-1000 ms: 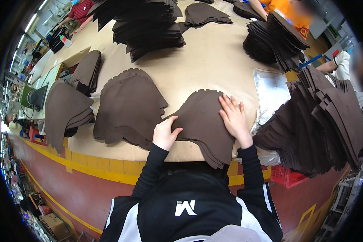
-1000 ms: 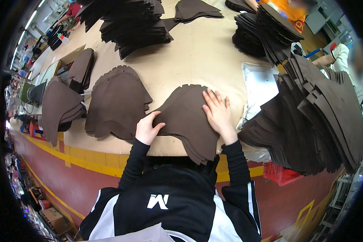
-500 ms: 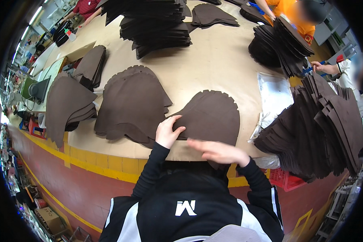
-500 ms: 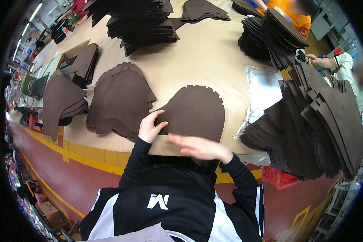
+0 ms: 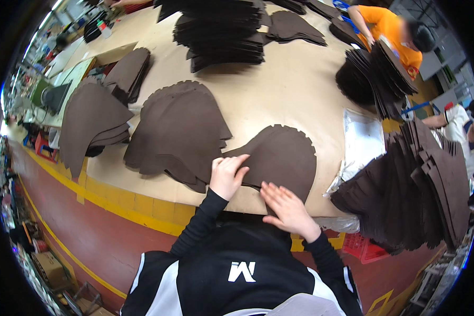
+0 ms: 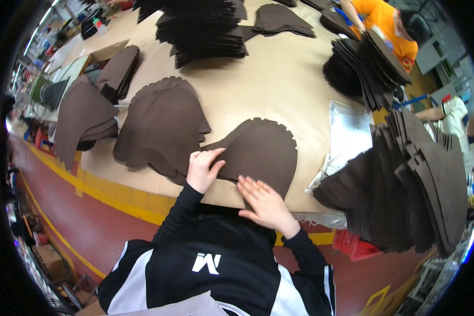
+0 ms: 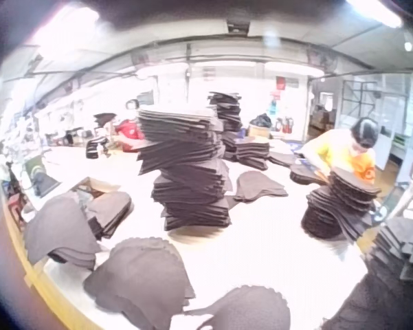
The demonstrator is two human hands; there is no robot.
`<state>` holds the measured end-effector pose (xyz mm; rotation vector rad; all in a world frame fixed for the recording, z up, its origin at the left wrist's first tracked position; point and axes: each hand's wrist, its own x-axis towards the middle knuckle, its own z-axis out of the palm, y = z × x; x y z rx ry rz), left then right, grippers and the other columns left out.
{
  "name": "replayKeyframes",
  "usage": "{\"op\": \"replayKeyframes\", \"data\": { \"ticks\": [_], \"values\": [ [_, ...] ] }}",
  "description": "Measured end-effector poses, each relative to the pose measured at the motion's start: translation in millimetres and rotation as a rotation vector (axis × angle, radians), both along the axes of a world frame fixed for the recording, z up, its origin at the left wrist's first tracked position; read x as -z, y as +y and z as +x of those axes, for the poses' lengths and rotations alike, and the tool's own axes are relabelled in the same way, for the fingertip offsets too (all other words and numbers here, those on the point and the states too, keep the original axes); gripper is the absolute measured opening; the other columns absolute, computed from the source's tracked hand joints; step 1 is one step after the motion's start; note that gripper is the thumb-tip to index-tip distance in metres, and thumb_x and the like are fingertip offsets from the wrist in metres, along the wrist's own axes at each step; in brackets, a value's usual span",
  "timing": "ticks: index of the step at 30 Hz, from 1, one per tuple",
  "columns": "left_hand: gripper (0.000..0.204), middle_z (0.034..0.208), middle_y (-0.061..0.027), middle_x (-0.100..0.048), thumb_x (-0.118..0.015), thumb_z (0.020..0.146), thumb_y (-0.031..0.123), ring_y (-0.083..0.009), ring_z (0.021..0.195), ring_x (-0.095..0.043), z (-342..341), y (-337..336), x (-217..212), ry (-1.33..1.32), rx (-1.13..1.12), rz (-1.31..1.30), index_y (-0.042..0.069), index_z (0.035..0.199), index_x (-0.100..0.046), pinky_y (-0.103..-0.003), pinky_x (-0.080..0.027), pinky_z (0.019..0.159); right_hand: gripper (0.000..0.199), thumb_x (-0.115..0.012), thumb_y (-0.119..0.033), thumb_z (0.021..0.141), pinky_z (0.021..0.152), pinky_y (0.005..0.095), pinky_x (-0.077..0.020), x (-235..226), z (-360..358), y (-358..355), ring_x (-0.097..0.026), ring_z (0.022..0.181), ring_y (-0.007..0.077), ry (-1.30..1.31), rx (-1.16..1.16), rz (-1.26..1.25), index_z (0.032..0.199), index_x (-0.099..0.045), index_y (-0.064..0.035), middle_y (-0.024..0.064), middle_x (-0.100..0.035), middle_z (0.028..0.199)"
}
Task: The person stacks brown fabric pieces on a table, aligns them, and bundles them with a white strap. The person then places the bundle on the table and continues to handle additional fabric pieces.
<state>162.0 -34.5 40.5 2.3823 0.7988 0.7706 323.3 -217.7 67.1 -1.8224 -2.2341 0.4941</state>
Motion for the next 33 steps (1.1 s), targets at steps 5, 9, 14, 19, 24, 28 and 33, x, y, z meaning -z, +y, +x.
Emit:
{"op": "replayKeyframes", "data": {
  "ticks": [5,9,14,19,24,28,33],
  "values": [
    [0.033,0.081,-0.0093,-0.066,-0.071,0.081,0.010,-0.0263,0.075,-0.064,-1,-10,-60,-0.252,0.136,-0.115,0.008,0.114,-0.069,-0.036,-0.049,0.073,0.047,-0.055,-0.039,0.095,0.087,0.0411,-0.0538,-29,9,-26,-0.072,0.090,0.0313,1.030,0.057,-0.031,0.114,-0.069,0.0015,0.0154,-0.074,0.093],
    [0.031,0.083,-0.0118,-0.068,-0.072,0.076,-0.001,-0.0234,0.070,-0.063,-38,27,-129,-0.481,-0.025,-0.079,0.004,0.107,-0.072,-0.031,-0.051,0.068,0.066,-0.045,-0.057,0.098,0.089,0.0440,-0.0502,-24,33,-29,-0.071,0.081,0.0314,1.032,0.376,0.602,0.105,-0.069,0.0043,0.0208,-0.072,0.081],
    [0.031,0.108,-0.0088,-0.072,-0.070,0.080,-0.001,-0.0139,0.099,-0.065,-155,98,-194,-0.604,-0.506,0.101,0.003,0.111,-0.073,-0.029,-0.051,0.085,0.043,-0.050,-0.034,0.099,0.091,0.0429,-0.0482,-44,40,-6,-0.070,0.083,0.0287,0.809,0.407,0.559,0.101,-0.069,0.0049,0.0180,-0.072,0.081],
    [0.037,0.115,-0.0090,-0.070,-0.072,0.085,0.011,-0.0135,0.102,-0.064,-331,207,-174,-0.506,-0.828,0.090,0.001,0.121,-0.068,-0.026,-0.046,0.094,0.019,-0.065,-0.005,0.085,0.089,0.0431,-0.0509,-72,22,43,-0.070,0.088,0.0292,0.472,0.030,0.390,0.102,-0.071,-0.0004,0.0120,-0.073,0.092],
    [0.030,0.110,-0.0092,-0.068,-0.067,0.090,0.015,-0.0185,0.095,-0.065,-313,158,-129,-0.252,-1.011,0.492,0.002,0.117,-0.065,-0.032,-0.050,0.088,0.035,-0.068,-0.017,0.086,0.099,0.0446,-0.0456,-99,-5,107,-0.061,0.116,0.0291,0.232,-0.240,0.406,0.118,-0.065,-0.0032,0.0116,-0.067,0.119],
    [0.020,0.108,-0.0109,-0.069,-0.069,0.087,0.009,-0.0206,0.102,-0.066,-218,88,-75,-0.258,-0.531,-0.200,0.002,0.106,-0.070,-0.033,-0.051,0.089,0.058,-0.060,-0.026,0.094,0.111,0.0473,-0.0330,-89,-28,196,-0.041,0.137,0.0333,0.201,-0.214,0.384,0.145,-0.042,-0.0047,0.0153,-0.046,0.147],
    [0.059,0.146,-0.0160,-0.046,-0.078,0.077,0.023,-0.0356,0.139,-0.038,-169,115,1,-0.073,-0.527,0.100,0.008,0.132,-0.059,-0.044,-0.036,0.111,0.072,-0.055,-0.043,0.094,0.119,0.0500,-0.0147,24,-61,309,-0.026,0.146,0.0327,-0.014,0.153,0.448,0.147,-0.035,0.0009,0.0194,-0.033,0.154]
  ]
}}
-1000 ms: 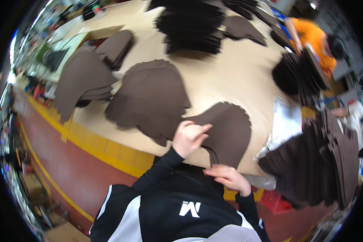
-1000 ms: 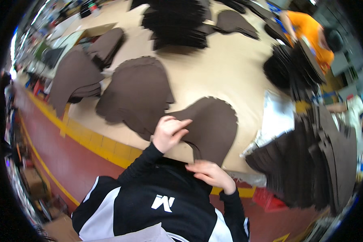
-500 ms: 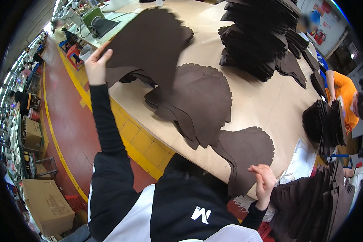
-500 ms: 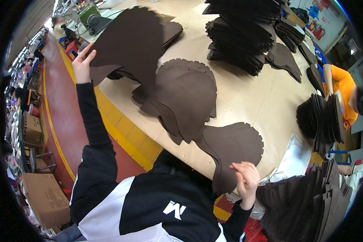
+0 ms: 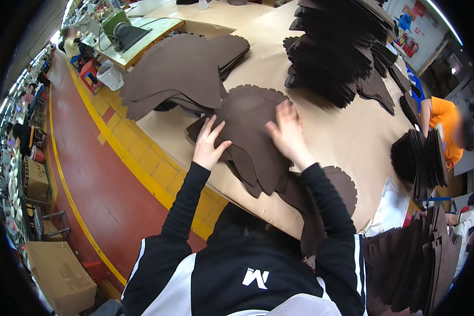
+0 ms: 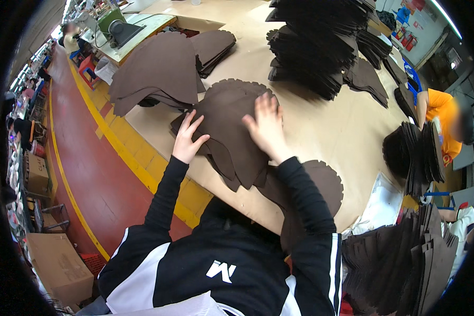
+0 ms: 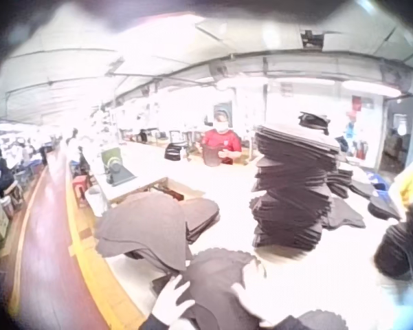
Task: The person stacks brown fabric pieces on a table, aligns them, and bundles them with a white strap. The person then places the bundle on the table and continues to handle additional fabric pieces.
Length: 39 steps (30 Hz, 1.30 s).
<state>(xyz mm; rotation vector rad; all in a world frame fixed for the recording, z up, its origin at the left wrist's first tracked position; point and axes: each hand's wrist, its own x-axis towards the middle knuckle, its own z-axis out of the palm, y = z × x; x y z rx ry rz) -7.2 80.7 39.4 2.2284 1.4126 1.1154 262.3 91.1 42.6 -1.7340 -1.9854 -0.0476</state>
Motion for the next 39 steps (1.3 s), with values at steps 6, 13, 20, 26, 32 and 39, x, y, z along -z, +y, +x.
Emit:
{"op": "replayKeyframes", "data": {
  "ticks": [6,13,20,26,32,39],
  "values": [
    [0.070,0.138,-0.0134,-0.053,-0.083,0.067,0.034,-0.0338,0.125,-0.050,-15,15,12,0.058,-0.042,-0.097,0.007,0.128,-0.061,-0.043,-0.041,0.105,0.087,-0.053,-0.059,0.090,0.119,0.0434,-0.0205,-6,-62,-56,-0.027,0.146,0.0307,-0.163,-0.486,-0.054,0.147,-0.033,0.0040,0.0213,-0.030,0.155],
    [0.066,0.120,-0.0128,-0.059,-0.083,0.066,0.015,-0.0316,0.113,-0.057,-5,-3,-8,-0.128,-0.056,-0.092,0.005,0.127,-0.060,-0.039,-0.046,0.095,0.078,-0.042,-0.056,0.098,0.119,0.0420,-0.0224,-9,-48,-99,-0.027,0.146,0.0312,-0.111,-0.773,-0.263,0.150,-0.028,0.0017,0.0208,-0.026,0.157],
    [0.039,0.117,-0.0066,-0.063,-0.072,0.086,0.007,-0.0101,0.086,-0.064,-10,-15,-13,-0.680,0.083,-0.531,0.003,0.123,-0.063,-0.025,-0.056,0.067,0.051,-0.052,-0.031,0.100,0.112,0.0424,-0.0351,-83,23,-162,-0.050,0.130,0.0321,0.477,-0.766,-0.697,0.141,-0.046,-0.0020,0.0185,-0.052,0.140],
    [0.032,0.115,-0.0087,-0.065,-0.067,0.086,0.002,-0.0167,0.095,-0.064,-29,-23,5,-0.398,-0.226,-0.304,0.002,0.117,-0.065,-0.032,-0.052,0.080,0.048,-0.062,-0.020,0.092,0.113,0.0475,-0.0325,-87,79,-225,-0.046,0.134,0.0336,0.347,-0.144,-0.309,0.136,-0.053,-0.0040,0.0147,-0.055,0.139],
    [0.029,0.115,-0.0121,-0.064,-0.068,0.083,0.004,-0.0295,0.108,-0.060,79,-77,-34,-0.189,0.137,-0.102,0.004,0.111,-0.067,-0.039,-0.046,0.094,0.049,-0.050,-0.031,0.098,0.117,0.0474,-0.0242,-39,65,-249,-0.034,0.143,0.0266,0.016,-0.149,-0.414,0.146,-0.044,-0.0184,0.0053,-0.040,0.153],
    [0.057,0.130,-0.0104,-0.056,-0.072,0.082,0.024,-0.0279,0.119,-0.051,161,-109,0,0.258,0.515,-0.155,0.004,0.133,-0.054,-0.041,-0.042,0.098,0.045,-0.045,-0.034,0.101,0.118,0.0472,-0.0214,-2,149,-230,-0.035,0.142,0.0213,-0.088,0.283,-0.305,0.145,-0.046,-0.0269,-0.0008,-0.040,0.153]
  ]
}}
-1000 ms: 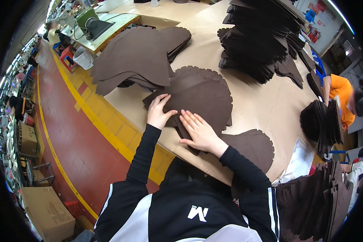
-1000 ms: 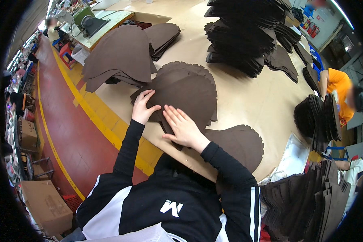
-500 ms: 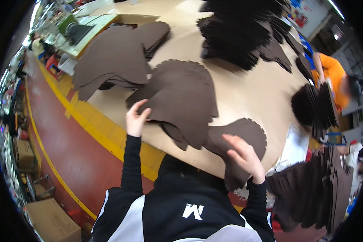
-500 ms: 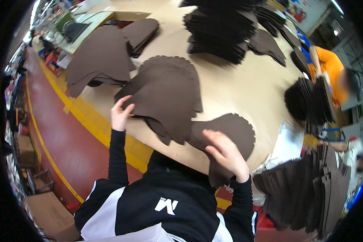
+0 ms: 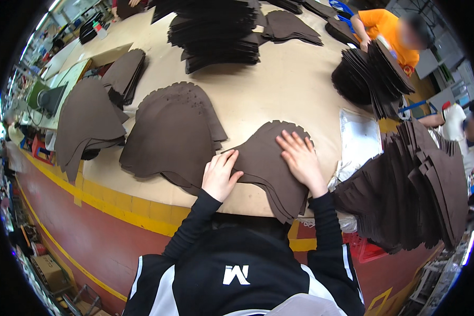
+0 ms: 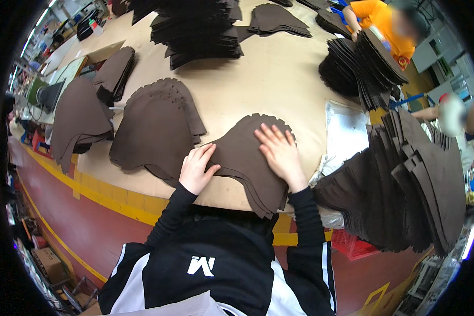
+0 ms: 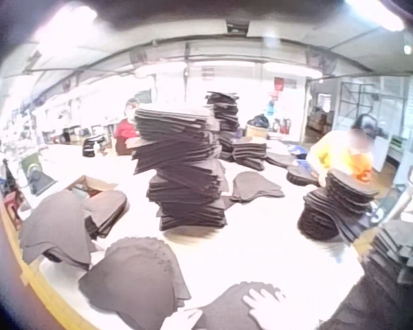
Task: The person stacks brown fabric pieces on a table, aligns them, and bundles them with a white strap. The person then places the bundle on the table and continues to handle additional fabric pieces.
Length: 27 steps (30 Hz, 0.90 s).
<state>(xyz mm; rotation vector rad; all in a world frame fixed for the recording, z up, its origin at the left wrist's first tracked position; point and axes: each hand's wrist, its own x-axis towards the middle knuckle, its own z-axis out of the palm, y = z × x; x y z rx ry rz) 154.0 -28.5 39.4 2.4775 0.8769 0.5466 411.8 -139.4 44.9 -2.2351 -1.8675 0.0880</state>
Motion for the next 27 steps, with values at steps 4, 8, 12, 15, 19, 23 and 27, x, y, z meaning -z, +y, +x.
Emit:
{"op": "replayKeyframes", "data": {
  "ticks": [4,8,12,15,19,23,27],
  "values": [
    [0.058,0.121,-0.0104,-0.057,-0.076,0.078,0.020,-0.0289,0.113,-0.052,13,0,0,-0.005,-0.082,-0.014,0.004,0.129,-0.056,-0.039,-0.043,0.095,0.048,-0.039,-0.035,0.103,0.118,0.0559,-0.0146,14,30,1,-0.027,0.146,0.0270,0.046,0.316,0.015,0.149,-0.040,-0.0221,0.0030,-0.035,0.156],
    [0.059,0.118,-0.0116,-0.058,-0.079,0.073,0.016,-0.0302,0.111,-0.052,15,5,-2,0.006,-0.116,-0.087,0.003,0.127,-0.058,-0.037,-0.044,0.096,0.051,-0.043,-0.035,0.102,0.116,0.0597,-0.0124,17,16,-4,-0.024,0.147,0.0318,-0.103,0.496,0.169,0.149,-0.039,-0.0173,0.0059,-0.033,0.157],
    [0.057,0.113,-0.0128,-0.060,-0.078,0.072,0.013,-0.0326,0.109,-0.054,24,10,-20,0.144,-0.114,-0.180,0.005,0.125,-0.059,-0.039,-0.043,0.097,0.053,-0.046,-0.041,0.100,0.117,0.0557,-0.0163,-11,-40,-30,-0.030,0.145,0.0259,0.124,0.058,0.008,0.149,-0.040,-0.0219,0.0019,-0.034,0.157],
    [0.048,0.107,-0.0144,-0.063,-0.075,0.078,0.008,-0.0293,0.099,-0.063,20,14,7,-0.066,0.010,-0.053,0.004,0.124,-0.060,-0.036,-0.052,0.081,0.051,-0.045,-0.042,0.100,0.116,0.0546,-0.0199,6,-26,-43,-0.034,0.143,0.0246,-0.001,0.178,0.014,0.146,-0.044,-0.0222,0.0017,-0.037,0.155],
    [0.028,0.111,-0.0113,-0.066,-0.060,0.091,-0.003,-0.0126,0.084,-0.067,17,1,-23,-0.437,-0.124,-0.721,-0.003,0.119,-0.063,-0.024,-0.057,0.056,0.048,-0.044,-0.031,0.102,0.116,0.0499,-0.0232,9,1,-57,-0.033,0.141,0.0365,0.193,0.608,0.273,0.143,-0.046,-0.0057,0.0176,-0.039,0.152],
    [0.026,0.114,-0.0075,-0.066,-0.064,0.093,0.005,-0.0108,0.082,-0.065,-43,40,-69,-0.552,-0.376,-0.479,0.004,0.118,-0.068,-0.024,-0.058,0.059,0.043,-0.050,-0.021,0.101,0.115,0.0460,-0.0259,-26,-24,-68,-0.035,0.140,0.0393,0.420,0.442,0.438,0.140,-0.049,-0.0038,0.0201,-0.040,0.150],
    [0.034,0.120,-0.0130,-0.065,-0.064,0.091,0.011,-0.0210,0.095,-0.065,-149,101,-50,-0.259,-0.716,0.122,0.005,0.125,-0.062,-0.033,-0.054,0.076,0.045,-0.058,-0.023,0.095,0.114,0.0480,-0.0286,-29,-55,-60,-0.037,0.140,0.0341,0.274,0.046,0.277,0.138,-0.052,-0.0102,0.0113,-0.044,0.150]
  ]
}}
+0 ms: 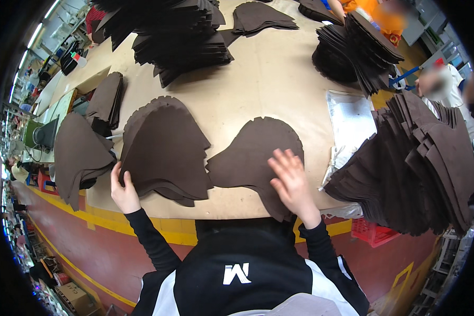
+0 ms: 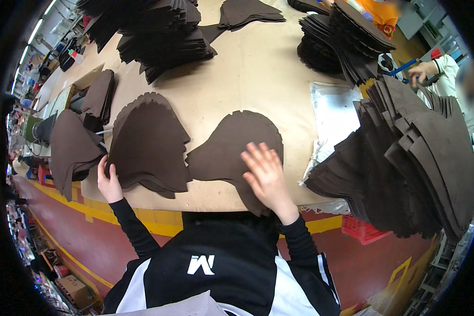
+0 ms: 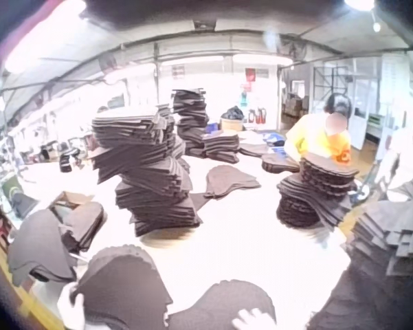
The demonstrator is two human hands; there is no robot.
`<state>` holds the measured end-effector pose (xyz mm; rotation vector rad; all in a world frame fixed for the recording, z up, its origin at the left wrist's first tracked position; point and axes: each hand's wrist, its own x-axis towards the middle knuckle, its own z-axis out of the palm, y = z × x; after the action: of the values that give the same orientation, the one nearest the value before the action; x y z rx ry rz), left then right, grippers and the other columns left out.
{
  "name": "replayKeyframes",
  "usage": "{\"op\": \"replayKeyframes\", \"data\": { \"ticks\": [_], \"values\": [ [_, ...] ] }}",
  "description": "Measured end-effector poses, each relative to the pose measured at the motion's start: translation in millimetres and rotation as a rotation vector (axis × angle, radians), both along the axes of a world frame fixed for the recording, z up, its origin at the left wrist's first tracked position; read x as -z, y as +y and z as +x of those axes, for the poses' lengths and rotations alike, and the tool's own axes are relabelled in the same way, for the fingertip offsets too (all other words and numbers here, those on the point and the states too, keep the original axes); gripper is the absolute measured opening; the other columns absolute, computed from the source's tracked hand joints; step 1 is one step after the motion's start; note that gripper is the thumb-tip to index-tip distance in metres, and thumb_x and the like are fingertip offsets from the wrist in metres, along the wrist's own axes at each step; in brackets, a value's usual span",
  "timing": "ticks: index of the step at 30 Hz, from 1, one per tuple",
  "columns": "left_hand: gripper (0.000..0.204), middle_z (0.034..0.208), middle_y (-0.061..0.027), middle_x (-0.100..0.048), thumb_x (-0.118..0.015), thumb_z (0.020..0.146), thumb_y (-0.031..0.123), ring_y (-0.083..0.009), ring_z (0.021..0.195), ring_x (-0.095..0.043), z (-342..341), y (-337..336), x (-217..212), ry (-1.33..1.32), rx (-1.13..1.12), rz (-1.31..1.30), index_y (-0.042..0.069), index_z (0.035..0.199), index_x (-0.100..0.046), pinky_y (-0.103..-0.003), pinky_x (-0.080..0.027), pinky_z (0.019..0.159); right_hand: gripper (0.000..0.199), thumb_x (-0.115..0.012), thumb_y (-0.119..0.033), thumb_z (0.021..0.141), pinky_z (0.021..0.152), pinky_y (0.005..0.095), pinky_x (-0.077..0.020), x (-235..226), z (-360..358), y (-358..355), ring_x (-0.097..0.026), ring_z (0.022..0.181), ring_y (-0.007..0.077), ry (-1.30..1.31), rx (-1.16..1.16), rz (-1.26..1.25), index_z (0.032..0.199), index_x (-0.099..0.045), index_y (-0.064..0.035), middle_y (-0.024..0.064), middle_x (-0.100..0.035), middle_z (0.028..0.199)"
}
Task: The person stacks brown fabric pieces on a table, aligns them, and bundles them with a white strap. The person then places the bundle on the table and continues to handle additional fabric pieces.
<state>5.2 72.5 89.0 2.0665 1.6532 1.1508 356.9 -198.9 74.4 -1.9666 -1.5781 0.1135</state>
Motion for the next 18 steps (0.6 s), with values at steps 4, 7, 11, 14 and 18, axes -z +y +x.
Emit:
{"op": "replayKeyframes", "data": {
  "ticks": [4,7,11,14,18],
  "values": [
    [0.038,0.125,-0.0139,-0.059,-0.066,0.088,0.010,-0.0303,0.118,-0.055,25,-18,-7,0.226,0.072,0.179,0.005,0.124,-0.060,-0.042,-0.041,0.102,0.047,-0.057,-0.033,0.095,0.115,0.0468,-0.0287,20,-12,26,-0.040,0.139,0.0259,-0.168,-0.254,-0.163,0.140,-0.051,-0.0210,0.0024,-0.046,0.149],
    [0.031,0.117,-0.0143,-0.062,-0.068,0.086,0.009,-0.0277,0.111,-0.058,98,-68,-6,-0.059,0.417,-0.213,0.003,0.116,-0.065,-0.038,-0.044,0.097,0.045,-0.049,-0.035,0.098,0.116,0.0461,-0.0266,29,7,47,-0.039,0.140,0.0233,-0.250,-0.256,-0.230,0.143,-0.048,-0.0290,-0.0011,-0.042,0.152],
    [0.050,0.114,-0.0133,-0.058,-0.076,0.078,0.015,-0.0294,0.105,-0.056,145,-111,41,0.161,0.625,-0.204,0.002,0.123,-0.059,-0.038,-0.047,0.092,0.047,-0.042,-0.036,0.102,0.118,0.0521,-0.0198,37,63,77,-0.031,0.145,0.0246,-0.248,0.043,-0.339,0.148,-0.040,-0.0272,0.0004,-0.034,0.157],
    [0.060,0.110,-0.0124,-0.055,-0.081,0.072,0.015,-0.0308,0.103,-0.054,153,-117,46,0.233,0.531,-0.182,0.003,0.125,-0.058,-0.038,-0.047,0.090,0.051,-0.038,-0.040,0.103,0.118,0.0556,-0.0127,41,87,79,-0.023,0.148,0.0284,-0.338,0.306,-0.381,0.152,-0.034,-0.0256,0.0010,-0.030,0.159],
    [0.060,0.104,-0.0114,-0.055,-0.085,0.065,0.017,-0.0297,0.099,-0.055,150,-108,52,0.165,0.549,-0.232,0.003,0.117,-0.058,-0.038,-0.047,0.088,0.056,-0.045,-0.041,0.100,0.118,0.0548,-0.0131,45,76,75,-0.025,0.147,0.0284,-0.421,0.382,-0.160,0.151,-0.035,-0.0214,0.0035,-0.031,0.159]
  ]
}}
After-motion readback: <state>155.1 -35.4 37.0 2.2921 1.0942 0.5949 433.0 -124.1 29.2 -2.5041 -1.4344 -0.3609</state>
